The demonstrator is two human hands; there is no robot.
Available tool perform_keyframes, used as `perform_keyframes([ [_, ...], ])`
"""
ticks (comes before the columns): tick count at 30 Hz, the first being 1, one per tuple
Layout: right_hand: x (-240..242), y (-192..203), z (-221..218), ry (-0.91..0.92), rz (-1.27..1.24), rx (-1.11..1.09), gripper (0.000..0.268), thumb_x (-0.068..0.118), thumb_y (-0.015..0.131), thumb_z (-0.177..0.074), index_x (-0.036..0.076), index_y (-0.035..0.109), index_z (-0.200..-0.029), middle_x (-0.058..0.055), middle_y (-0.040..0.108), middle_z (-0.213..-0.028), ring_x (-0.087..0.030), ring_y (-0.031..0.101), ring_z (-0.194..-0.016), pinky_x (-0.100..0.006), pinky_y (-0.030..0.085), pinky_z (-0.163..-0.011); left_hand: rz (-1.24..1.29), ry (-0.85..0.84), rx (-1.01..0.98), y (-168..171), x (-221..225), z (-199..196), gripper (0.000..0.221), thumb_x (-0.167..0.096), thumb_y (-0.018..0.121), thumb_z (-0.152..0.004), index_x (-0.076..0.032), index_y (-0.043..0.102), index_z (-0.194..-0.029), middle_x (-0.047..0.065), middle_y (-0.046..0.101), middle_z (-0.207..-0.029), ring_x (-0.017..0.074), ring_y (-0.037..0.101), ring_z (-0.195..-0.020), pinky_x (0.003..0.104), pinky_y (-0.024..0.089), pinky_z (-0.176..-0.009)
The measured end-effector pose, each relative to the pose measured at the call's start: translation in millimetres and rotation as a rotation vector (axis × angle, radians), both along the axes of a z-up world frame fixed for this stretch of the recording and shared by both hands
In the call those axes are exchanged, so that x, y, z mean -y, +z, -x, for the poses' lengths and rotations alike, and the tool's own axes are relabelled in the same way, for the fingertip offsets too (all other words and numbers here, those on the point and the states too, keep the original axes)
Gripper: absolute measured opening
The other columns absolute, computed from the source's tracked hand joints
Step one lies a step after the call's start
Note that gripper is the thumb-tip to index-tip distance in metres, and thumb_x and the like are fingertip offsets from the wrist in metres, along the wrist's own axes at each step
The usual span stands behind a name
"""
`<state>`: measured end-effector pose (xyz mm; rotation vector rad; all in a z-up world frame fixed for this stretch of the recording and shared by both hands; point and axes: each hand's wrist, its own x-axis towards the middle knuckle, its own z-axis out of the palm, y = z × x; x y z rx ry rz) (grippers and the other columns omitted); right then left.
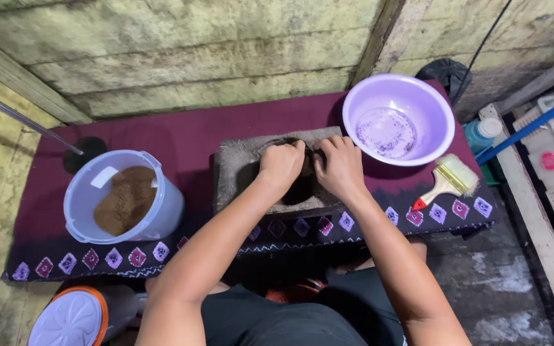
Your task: Cleaning a stone mortar with a brush and mixing brown powder inside it using a spoon and hands.
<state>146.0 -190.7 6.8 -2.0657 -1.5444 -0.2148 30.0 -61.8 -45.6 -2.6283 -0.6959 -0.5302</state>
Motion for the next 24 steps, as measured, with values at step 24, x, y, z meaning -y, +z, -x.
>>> perform_keyframes([
  [24, -14.4, 48.2, 24.1, -0.109, 0.450, 0.076, 0.062, 0.031, 0.059, -0.100, 0.018, 0.036, -0.157, -0.014, 0.034, -0.158, -0.033, 0.031, -0.137, -0.054, 0.033, -0.102, -0.383, -0.756, -0.535, -34.5, -14.0, 12.7, 0.029, -0.014, 0.058, -0.084, -0.032, 0.067, -0.063, -0.008, 0.067, -0.056, 0.0190, 0.062, -0.052, 0.041, 0.043, -0.050],
])
